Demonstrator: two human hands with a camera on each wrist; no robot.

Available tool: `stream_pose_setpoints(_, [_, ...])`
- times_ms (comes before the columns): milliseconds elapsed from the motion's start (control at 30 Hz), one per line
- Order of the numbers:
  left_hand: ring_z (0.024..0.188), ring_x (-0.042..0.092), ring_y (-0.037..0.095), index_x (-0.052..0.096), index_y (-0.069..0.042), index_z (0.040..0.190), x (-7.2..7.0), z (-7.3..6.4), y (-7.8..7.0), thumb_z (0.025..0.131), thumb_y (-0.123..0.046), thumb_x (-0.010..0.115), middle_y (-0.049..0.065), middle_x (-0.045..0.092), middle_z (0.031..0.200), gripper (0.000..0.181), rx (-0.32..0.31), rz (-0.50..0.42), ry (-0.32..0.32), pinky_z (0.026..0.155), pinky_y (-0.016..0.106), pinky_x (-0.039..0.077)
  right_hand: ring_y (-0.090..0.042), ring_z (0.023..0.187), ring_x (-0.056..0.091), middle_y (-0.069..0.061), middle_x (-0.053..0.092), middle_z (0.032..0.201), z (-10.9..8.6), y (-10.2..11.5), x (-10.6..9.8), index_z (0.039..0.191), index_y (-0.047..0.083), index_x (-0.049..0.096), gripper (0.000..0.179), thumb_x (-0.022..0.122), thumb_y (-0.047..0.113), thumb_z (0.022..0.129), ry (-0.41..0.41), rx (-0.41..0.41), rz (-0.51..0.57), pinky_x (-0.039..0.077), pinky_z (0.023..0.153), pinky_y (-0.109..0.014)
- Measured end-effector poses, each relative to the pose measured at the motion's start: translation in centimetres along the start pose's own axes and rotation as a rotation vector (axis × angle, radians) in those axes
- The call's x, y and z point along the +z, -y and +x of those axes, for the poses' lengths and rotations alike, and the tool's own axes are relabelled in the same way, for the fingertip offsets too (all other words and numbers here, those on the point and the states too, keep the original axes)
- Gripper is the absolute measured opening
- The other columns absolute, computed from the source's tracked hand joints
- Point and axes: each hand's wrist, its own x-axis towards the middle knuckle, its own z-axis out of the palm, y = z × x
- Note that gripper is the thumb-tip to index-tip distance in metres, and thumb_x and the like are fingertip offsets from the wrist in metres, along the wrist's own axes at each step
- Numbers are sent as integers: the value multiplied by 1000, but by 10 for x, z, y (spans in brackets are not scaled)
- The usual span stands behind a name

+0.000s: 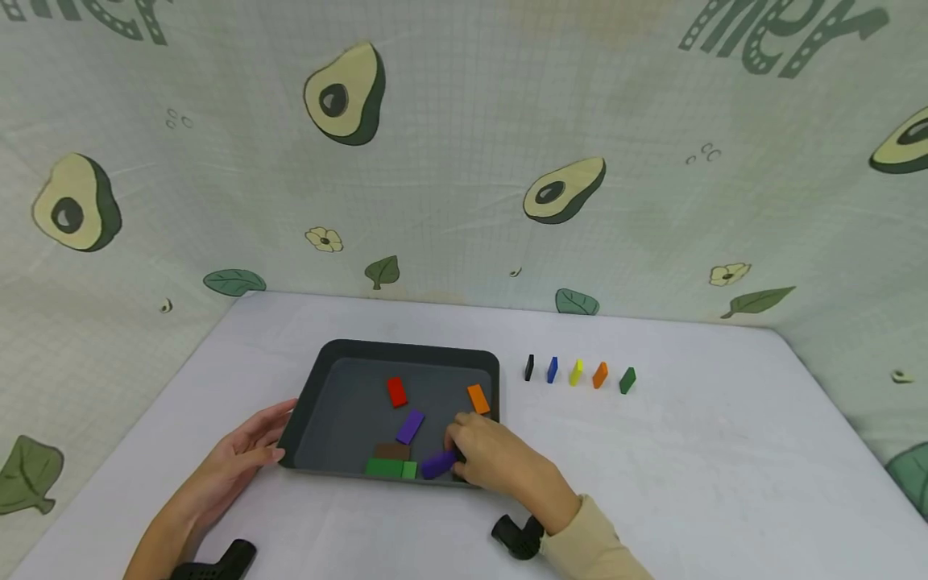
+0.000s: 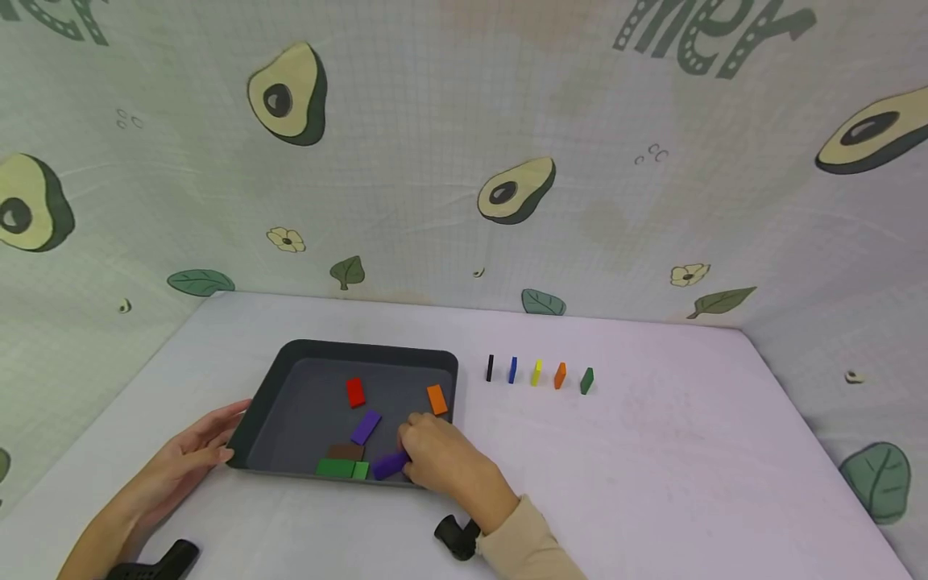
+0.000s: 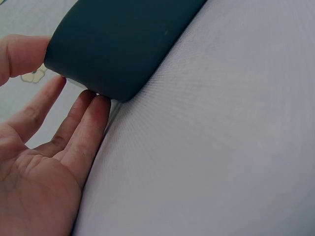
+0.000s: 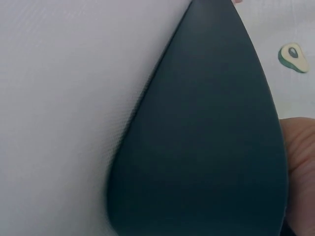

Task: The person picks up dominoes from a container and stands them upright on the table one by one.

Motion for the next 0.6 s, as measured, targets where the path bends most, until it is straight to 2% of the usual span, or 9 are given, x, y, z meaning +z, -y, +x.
stream_pose_setpoints(267, [119, 42, -9, 24, -6, 146, 0, -1, 0, 94, 3, 43, -19, 41, 137, 56, 8, -4, 11, 89, 14, 42, -4, 74, 49, 5, 58, 87, 0, -1, -3, 89, 13, 63, 9, 69, 15, 83, 19, -8, 72, 45, 69, -20])
stream_pose_setpoints(600, [119, 42, -9, 23, -6, 146, 1, 0, -2, 94, 2, 43, -19, 41, 137, 56, -3, 7, 4, 89, 13, 42, -2, 71, 48, 6, 60, 83, 0, -3, -8, 89, 13, 62, 5, 66, 14, 85, -7, -24, 194, 44, 65, -18])
